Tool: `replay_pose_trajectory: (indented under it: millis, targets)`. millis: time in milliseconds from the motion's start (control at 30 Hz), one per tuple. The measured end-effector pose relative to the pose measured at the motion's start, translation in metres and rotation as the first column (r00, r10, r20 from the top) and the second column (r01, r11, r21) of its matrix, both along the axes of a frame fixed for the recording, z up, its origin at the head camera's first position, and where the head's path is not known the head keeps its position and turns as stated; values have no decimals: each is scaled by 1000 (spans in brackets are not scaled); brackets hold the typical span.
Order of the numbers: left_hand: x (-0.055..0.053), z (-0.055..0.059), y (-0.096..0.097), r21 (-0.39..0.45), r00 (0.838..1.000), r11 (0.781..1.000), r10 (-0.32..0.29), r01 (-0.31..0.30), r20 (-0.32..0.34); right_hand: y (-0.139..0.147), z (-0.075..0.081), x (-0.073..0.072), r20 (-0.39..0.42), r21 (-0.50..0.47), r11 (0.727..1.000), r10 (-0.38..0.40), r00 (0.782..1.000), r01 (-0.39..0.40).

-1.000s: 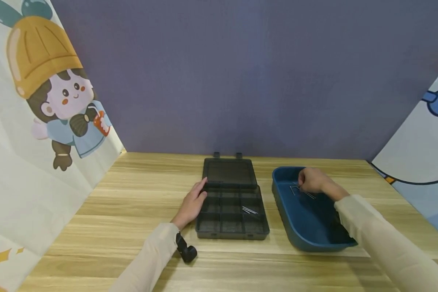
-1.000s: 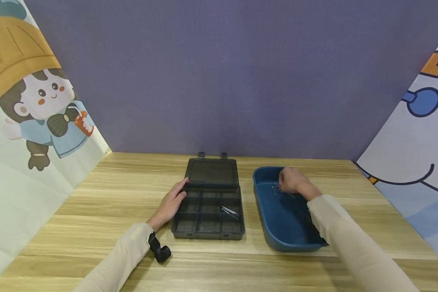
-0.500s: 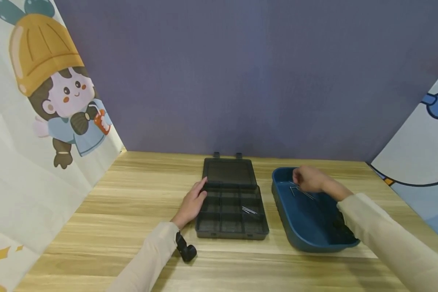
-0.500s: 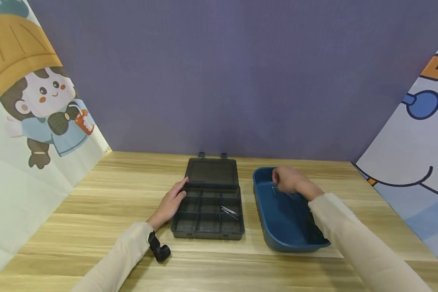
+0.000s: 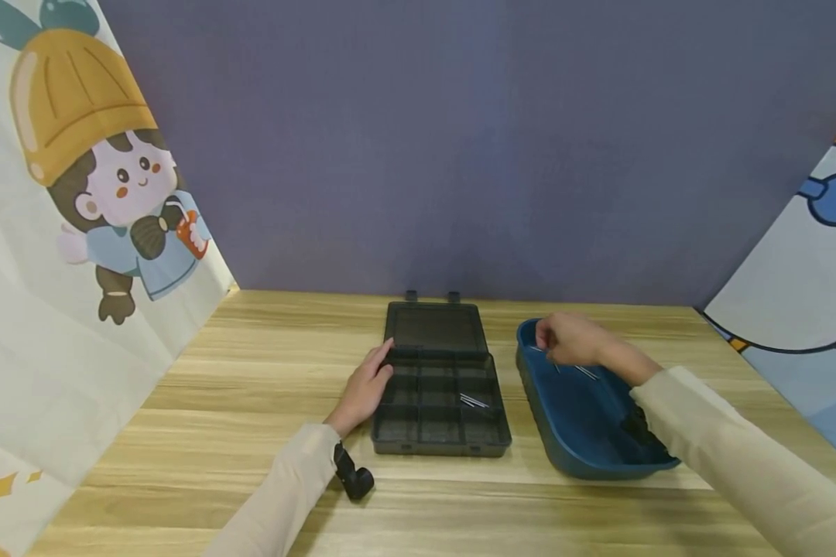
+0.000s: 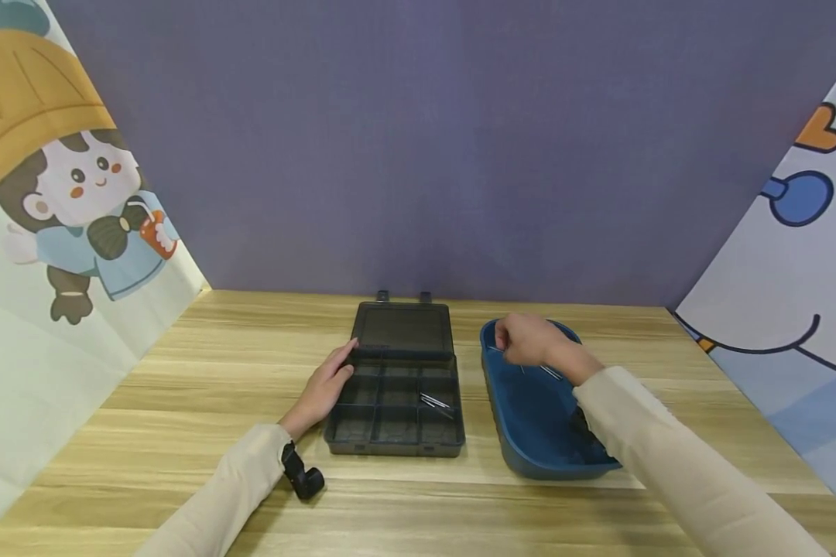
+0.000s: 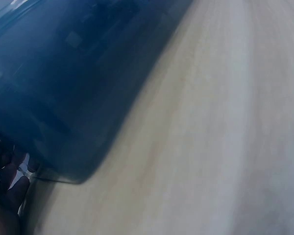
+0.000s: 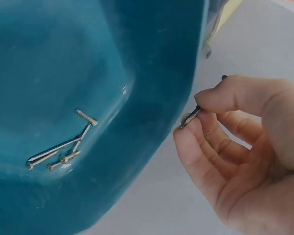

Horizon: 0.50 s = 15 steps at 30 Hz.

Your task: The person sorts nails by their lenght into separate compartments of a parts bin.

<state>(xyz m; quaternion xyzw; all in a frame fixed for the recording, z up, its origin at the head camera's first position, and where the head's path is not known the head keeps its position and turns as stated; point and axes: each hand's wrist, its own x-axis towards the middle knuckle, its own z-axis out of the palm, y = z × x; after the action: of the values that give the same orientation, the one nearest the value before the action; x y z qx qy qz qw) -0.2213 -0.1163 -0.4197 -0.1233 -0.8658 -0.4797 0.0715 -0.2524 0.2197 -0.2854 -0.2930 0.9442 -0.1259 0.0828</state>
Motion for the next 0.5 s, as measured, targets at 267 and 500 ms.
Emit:
replay_pose_trajectory:
  millis: [267,500]
  targets:
    - [0,-1,0,-13,1000,1000,8,-8,19,-10,3,5,15,-2,1000,18,1000,-18]
    - [0,-1,0,-1,1000,1000,7,-7,6,-24,9,10,8,-24,999,49,999,-49]
